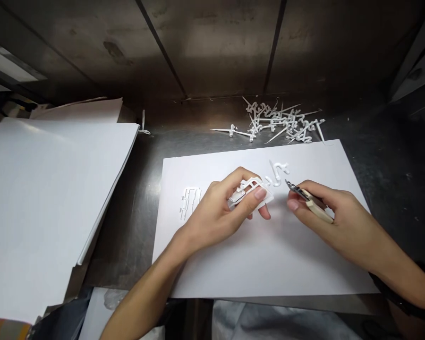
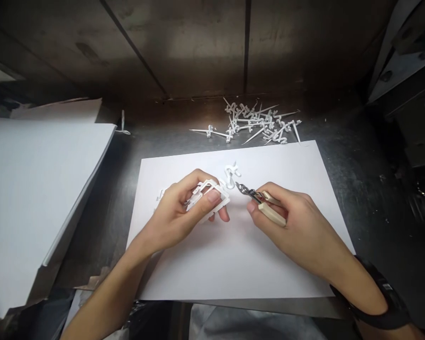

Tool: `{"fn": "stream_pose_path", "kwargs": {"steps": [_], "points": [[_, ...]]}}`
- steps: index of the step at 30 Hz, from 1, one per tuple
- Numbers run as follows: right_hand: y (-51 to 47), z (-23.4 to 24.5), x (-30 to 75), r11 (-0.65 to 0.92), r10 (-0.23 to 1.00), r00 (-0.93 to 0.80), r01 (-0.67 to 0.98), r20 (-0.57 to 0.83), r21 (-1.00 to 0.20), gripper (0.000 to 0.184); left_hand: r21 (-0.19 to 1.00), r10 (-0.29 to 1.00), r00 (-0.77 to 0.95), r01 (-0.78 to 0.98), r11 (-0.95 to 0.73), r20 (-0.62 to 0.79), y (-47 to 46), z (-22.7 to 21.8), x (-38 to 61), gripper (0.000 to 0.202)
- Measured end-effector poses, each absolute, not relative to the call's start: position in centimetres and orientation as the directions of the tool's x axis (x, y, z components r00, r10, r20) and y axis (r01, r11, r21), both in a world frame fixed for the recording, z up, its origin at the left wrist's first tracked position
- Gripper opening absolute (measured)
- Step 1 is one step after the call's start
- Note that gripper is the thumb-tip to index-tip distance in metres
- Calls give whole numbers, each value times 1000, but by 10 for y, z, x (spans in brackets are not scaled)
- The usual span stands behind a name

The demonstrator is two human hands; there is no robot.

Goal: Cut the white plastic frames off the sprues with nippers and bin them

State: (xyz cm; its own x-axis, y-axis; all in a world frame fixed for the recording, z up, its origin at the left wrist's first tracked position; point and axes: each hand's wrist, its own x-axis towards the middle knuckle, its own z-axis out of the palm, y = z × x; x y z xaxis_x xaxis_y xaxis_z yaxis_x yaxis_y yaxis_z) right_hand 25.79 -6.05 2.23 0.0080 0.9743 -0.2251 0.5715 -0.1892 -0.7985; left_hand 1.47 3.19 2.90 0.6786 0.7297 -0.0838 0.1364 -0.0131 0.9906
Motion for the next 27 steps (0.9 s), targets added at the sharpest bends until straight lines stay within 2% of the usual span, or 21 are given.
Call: {"fn": "stream_pose_path", "kwargs": {"steps": [5,10,18,27], "points": [[-64,22,260,-198,962,-31,612,-273,-766,35,974,761,649,157,-163,23,29,25,13,3],[-65,25,260,-212,947,-54,633,-316,-745,35,968,780,617,117,-220,103,29,23,14,14],[-64,25,261,-239,919,-98,632,-382,-737,30,970,746,658,102,-220,100,28,23,16,5],[-64,27,263,-280,888,-140,590,-438,-757,29,965,719,691,128,-228,78,30,26,14,4]]}}
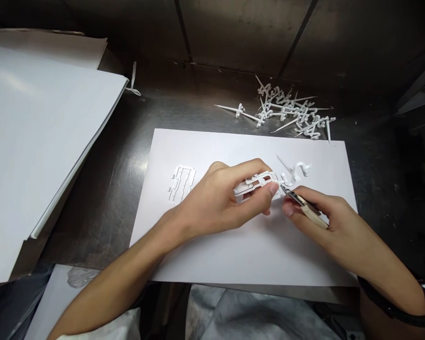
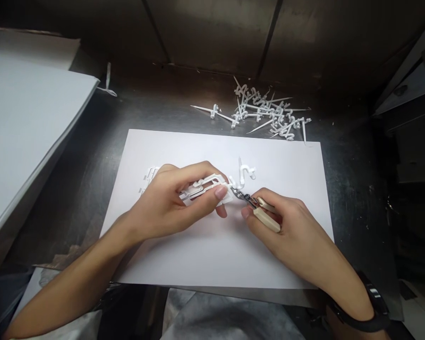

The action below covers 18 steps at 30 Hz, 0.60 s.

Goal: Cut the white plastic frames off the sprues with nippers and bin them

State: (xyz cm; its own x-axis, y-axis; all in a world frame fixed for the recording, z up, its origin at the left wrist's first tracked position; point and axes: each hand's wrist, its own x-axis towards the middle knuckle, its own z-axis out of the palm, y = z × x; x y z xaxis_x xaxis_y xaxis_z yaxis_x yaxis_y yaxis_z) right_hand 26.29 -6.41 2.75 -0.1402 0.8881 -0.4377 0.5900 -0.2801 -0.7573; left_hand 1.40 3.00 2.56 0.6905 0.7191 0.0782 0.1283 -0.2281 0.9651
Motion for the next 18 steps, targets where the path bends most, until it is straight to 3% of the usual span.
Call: {"fn": "stream_pose_path", "kwargs": {"steps": [9,18], "points": [[-64,28,264,-275,870,-184,589,-458,-760,42,963,688,724,138,-231,62,30,28,16,16],[-67,30,264,-254,877,-183,606,-443,-754,47,948,679,730,163,-272,70,29,28,13,15]]}}
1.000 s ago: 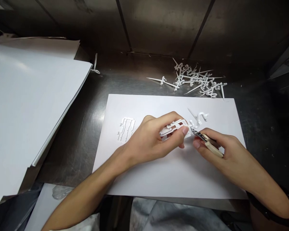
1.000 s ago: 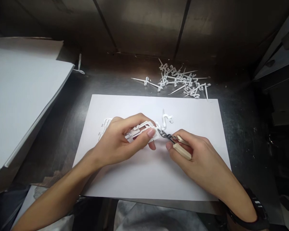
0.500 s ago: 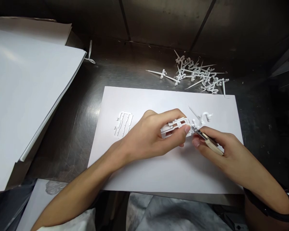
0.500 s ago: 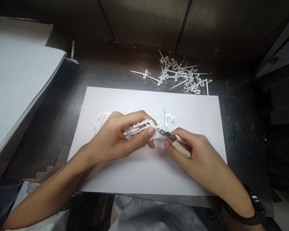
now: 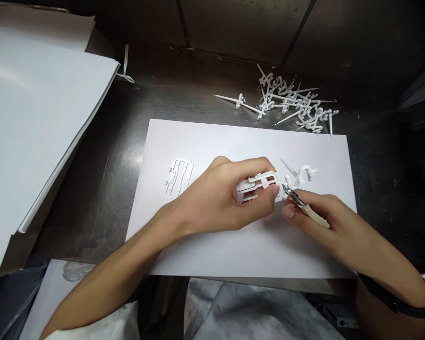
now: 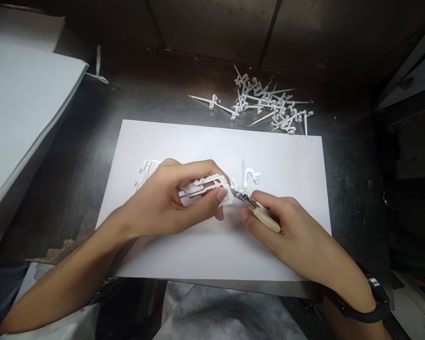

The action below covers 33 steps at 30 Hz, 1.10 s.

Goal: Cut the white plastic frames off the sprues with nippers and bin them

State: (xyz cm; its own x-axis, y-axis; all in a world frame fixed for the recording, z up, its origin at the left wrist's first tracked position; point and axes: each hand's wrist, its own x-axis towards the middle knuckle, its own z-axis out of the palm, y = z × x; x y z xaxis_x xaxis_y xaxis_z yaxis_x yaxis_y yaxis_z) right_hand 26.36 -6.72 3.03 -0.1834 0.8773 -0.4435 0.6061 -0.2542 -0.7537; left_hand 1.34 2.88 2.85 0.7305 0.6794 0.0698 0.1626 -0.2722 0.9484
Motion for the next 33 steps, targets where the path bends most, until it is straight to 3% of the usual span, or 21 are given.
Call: {"fn": "stream_pose_path", "kwargs": {"steps": [12,18,27,33], "points": [[-64,31,264,-228,851,-238,637,-469,-736,40,924,693,713,186,-334,107,29,29,16,20],[-64,30,260,-216,858,-214,674,-467,-707,30,944,669,741,177,-277,57,31,28,16,21],[-66,22,254,-182,897,-182,677,-402,-713,42,949,687,725,180,-258,49,35,20,18,14],[-66,22,260,-208,956,-5,696,-295,-687,55,958,693,721,184,-222,22,37,16,17,16]]}}
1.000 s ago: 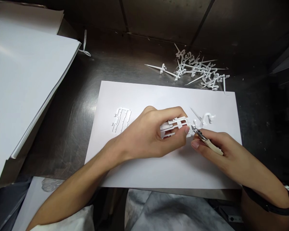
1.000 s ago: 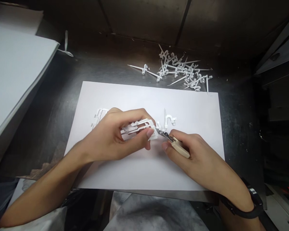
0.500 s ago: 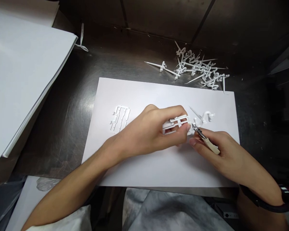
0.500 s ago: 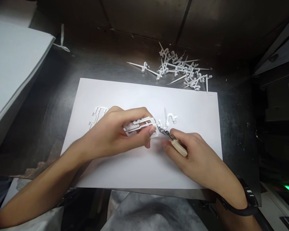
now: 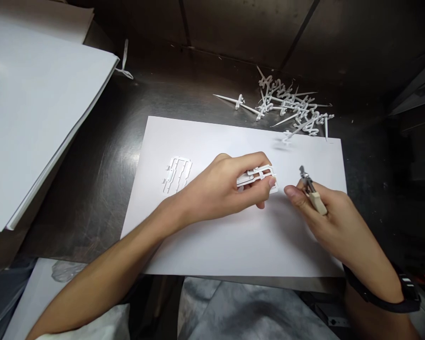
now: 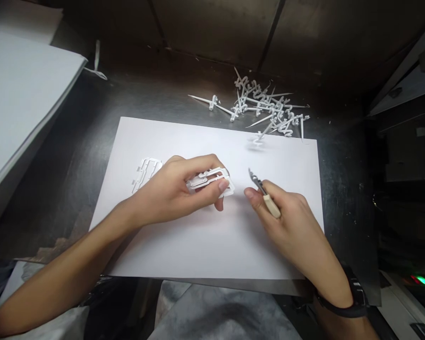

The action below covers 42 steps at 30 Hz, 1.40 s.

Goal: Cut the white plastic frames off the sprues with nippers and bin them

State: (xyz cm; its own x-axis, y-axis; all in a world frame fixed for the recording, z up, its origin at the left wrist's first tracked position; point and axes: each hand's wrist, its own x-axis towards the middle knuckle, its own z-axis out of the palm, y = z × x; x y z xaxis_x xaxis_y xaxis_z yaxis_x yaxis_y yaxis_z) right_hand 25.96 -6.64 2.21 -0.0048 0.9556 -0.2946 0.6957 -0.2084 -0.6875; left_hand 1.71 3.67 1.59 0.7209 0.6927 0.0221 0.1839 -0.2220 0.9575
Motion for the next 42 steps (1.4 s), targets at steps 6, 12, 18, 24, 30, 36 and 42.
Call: {"fn": "stream_pose_path", "kwargs": {"steps": [6,12,18,24,30,36,42], "points": [[-54,14,262,-258,956,107,750,-273,-609,46,982,658,752,91,-163,40,34,20,17,9],[-43,-3,259,-199,942,63,895,-329,-399,27,926,811,581,265,-270,70,44,34,2,18],[-43,-16,254,-170,957,65,916,-283,-364,17,772,945,265,635,-22,-192,95,44,-70,41],[-43,-20,251,-147,966,61,930,-253,-337,14,645,930,216,764,29,-298,142,16,-110,53],[-40,-27,251,-127,970,37,922,-241,-366,11,374,974,135,926,-58,-182,134,21,-113,46],[-39,-14,240,-122,974,34,911,-224,-393,20,253,915,378,880,-402,140,81,97,-7,40],[-18,-5,238,-132,976,46,902,-213,-411,34,262,382,787,286,-922,484,30,199,197,27]]}}
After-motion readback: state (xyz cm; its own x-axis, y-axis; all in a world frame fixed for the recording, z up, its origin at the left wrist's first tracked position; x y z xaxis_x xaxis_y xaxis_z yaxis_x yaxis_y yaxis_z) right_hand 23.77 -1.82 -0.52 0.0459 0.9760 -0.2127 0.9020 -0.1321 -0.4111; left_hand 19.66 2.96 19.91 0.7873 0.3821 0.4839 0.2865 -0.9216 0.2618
